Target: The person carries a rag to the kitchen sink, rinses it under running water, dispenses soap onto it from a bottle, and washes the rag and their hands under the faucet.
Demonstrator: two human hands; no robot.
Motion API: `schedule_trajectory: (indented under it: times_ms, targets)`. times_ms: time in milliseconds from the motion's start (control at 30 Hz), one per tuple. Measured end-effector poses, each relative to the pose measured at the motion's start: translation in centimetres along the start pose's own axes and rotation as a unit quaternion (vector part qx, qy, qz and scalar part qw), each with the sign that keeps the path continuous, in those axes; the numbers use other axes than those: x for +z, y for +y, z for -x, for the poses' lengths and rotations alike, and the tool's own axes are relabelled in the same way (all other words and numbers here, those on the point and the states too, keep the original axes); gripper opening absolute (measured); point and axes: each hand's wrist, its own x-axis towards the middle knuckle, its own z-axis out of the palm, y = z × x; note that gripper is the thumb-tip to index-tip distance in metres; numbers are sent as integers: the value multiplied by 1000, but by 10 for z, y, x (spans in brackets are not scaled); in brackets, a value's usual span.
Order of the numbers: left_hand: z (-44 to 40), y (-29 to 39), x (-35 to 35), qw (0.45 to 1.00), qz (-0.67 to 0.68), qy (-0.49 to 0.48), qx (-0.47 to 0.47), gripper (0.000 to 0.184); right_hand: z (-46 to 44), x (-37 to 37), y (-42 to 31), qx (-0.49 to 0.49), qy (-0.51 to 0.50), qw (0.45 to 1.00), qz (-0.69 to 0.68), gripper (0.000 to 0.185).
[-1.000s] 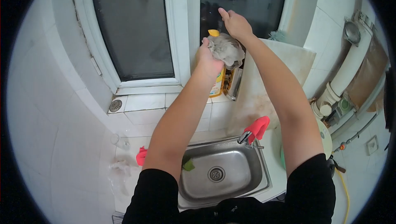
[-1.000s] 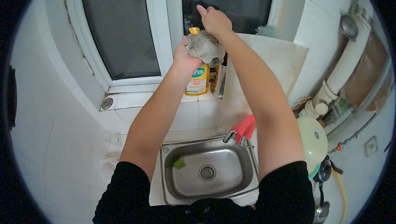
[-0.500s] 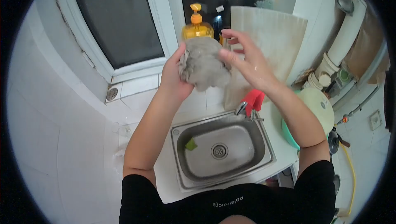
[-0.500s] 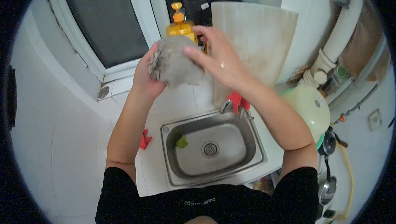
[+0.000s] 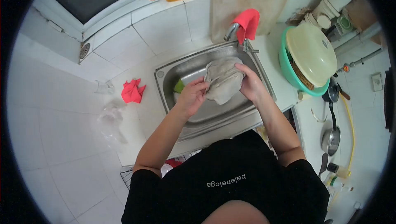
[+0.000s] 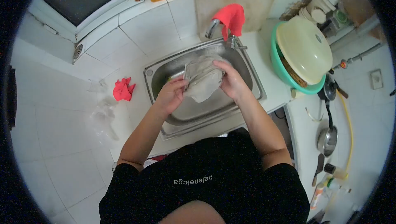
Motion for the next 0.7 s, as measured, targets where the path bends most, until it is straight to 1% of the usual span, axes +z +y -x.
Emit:
schedule_trajectory:
  times_ms: [67, 100, 133, 167, 200, 233, 267, 300, 333, 367, 400, 433, 467, 500, 533, 567, 600, 633, 667, 700]
  targets:
    - [-2, -11, 2, 998, 53, 34, 16, 26, 1, -13, 4, 13, -48, 987, -155, 32]
    - [-4, -18, -1, 998, 56, 35, 13, 26, 3, -14, 4, 14, -37, 985, -165, 33]
    - [-8, -26, -7, 994, 53, 88, 21, 25, 3, -16, 5, 15, -35, 986, -164, 33]
    - [-10, -28, -5, 988, 50, 142, 30, 25, 0, -19, 5, -7, -41, 987, -155, 34]
    - [-14, -30, -4, 987, 55, 146, 32, 25, -5, -23, 6, -27, -48, 988, -145, 35]
    - [-17, -32, -2, 986, 128, 102, 36, 24, -12, -26, 8, -19, -49, 989, -142, 35]
    - [-19, -33, 2, 977, 202, 59, 42, 24, -20, -29, 12, -84, -18, 994, -66, 34]
    - [-23, -34, 5, 974, 210, 70, 47, 24, -27, -34, 16, -147, 8, 989, 11, 32]
    - [-30, -35, 9, 975, 200, 76, 53, 25, -34, -39, 20, -131, 2, 991, 17, 32]
    - [-38, -37, 12, 976, 190, 83, 60, 26, -40, -45, 24, -267, 34, 932, 244, 30]
    - [-48, -44, 10, 973, 199, 96, 69, 26, -43, -48, 26, -388, 55, 803, 449, 28]
    - [-61, -55, 4, 969, 198, 137, 59, 26, -44, -48, 32, -433, 42, 765, 474, 23]
    - [-72, -66, -6, 963, 197, 177, 48, 27, -38, -42, 37, -426, 29, 769, 475, 23]
    - [-82, -80, -25, 959, 205, 187, 54, 27, -28, -34, 42, -419, 1, 748, 515, 21]
    - [-92, -98, -47, 966, 258, 9, 30, 27, -25, -29, 47, -412, -26, 724, 553, 20]
    - [-98, -110, -59, 938, 300, -172, 6, 27, -30, -23, 55, -406, -35, 726, 554, 20]
    - [-96, -104, -39, 938, 305, -166, 11, 27, -35, -18, 64, -362, 8, 727, 584, 14]
    - [-96, -101, -14, 949, 309, 62, -5, 28, -37, -19, 69, -315, 52, 723, 612, 11]
    - [-97, -99, 4, 910, 297, 287, -24, 28, -56, -32, 71, -309, 45, 725, 613, 11]
    - [-104, -112, -1, 907, 302, 293, -24, 28, -88, -52, 74, -292, 61, 703, 645, 16]
